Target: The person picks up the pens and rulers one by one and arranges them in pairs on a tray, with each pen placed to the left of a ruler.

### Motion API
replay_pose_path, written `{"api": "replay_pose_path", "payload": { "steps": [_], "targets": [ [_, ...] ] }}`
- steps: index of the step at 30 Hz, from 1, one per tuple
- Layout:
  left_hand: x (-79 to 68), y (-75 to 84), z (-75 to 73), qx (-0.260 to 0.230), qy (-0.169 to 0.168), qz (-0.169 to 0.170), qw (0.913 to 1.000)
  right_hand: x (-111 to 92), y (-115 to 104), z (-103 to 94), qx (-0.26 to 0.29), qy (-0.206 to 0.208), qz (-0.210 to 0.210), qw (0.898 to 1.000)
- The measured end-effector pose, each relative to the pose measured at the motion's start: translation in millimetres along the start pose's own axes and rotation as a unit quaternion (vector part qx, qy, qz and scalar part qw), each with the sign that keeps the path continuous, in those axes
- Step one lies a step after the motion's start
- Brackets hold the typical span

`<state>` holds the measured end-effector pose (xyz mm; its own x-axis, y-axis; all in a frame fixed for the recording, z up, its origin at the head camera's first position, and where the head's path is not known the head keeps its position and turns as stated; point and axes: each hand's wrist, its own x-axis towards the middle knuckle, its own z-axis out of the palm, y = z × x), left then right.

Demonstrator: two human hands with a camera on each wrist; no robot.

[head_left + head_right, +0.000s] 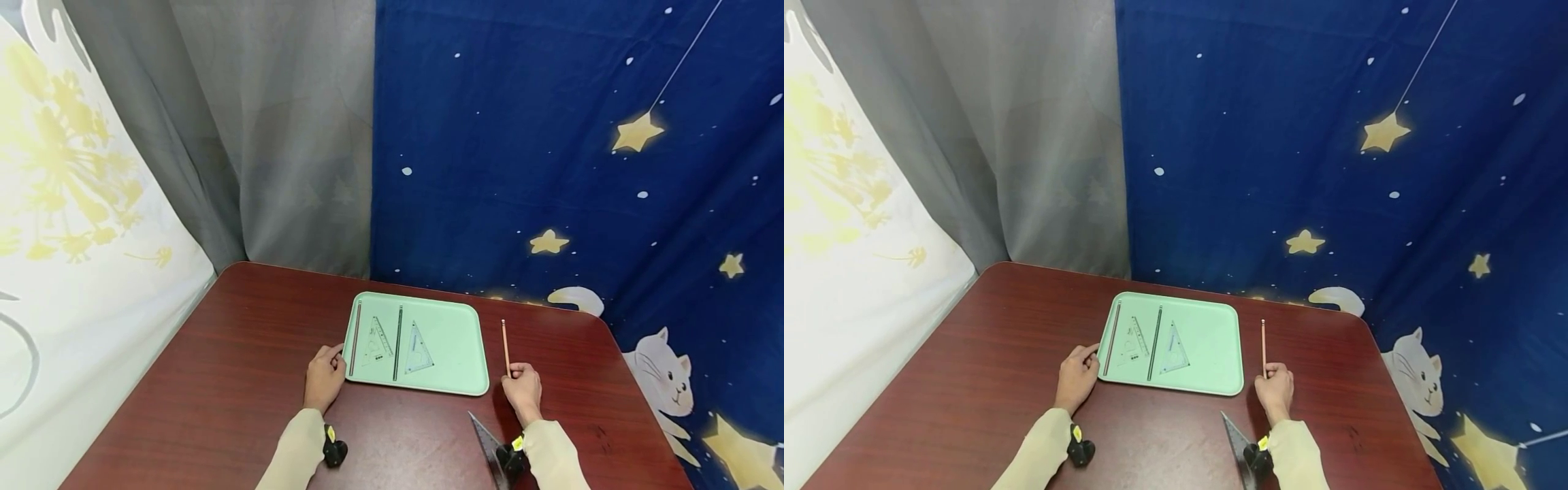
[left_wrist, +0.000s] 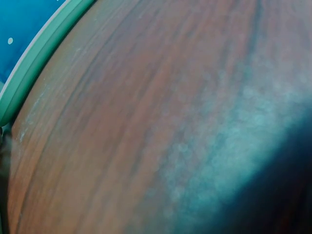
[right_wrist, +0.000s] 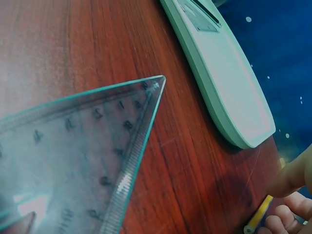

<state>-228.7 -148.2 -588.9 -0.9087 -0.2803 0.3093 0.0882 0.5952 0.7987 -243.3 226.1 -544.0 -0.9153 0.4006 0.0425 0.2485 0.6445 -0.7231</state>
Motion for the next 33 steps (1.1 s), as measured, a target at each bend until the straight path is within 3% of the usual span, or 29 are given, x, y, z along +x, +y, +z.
{"api": "replay_pose_path", "payload": {
  "steps": [21, 33],
  "targets": [
    [0.2, -1.0, 1.1, 0.000, 0.011, 0.015, 0.9998, 8, 6, -0.1, -0.045, -0.025, -0.029, 0.998],
    [-0.1, -0.3, 0.5, 0.000, 0.009, 0.011, 0.9999, 7, 2, -7.1, -0.019, -0.073, 0.017, 0.997]
  ]
}}
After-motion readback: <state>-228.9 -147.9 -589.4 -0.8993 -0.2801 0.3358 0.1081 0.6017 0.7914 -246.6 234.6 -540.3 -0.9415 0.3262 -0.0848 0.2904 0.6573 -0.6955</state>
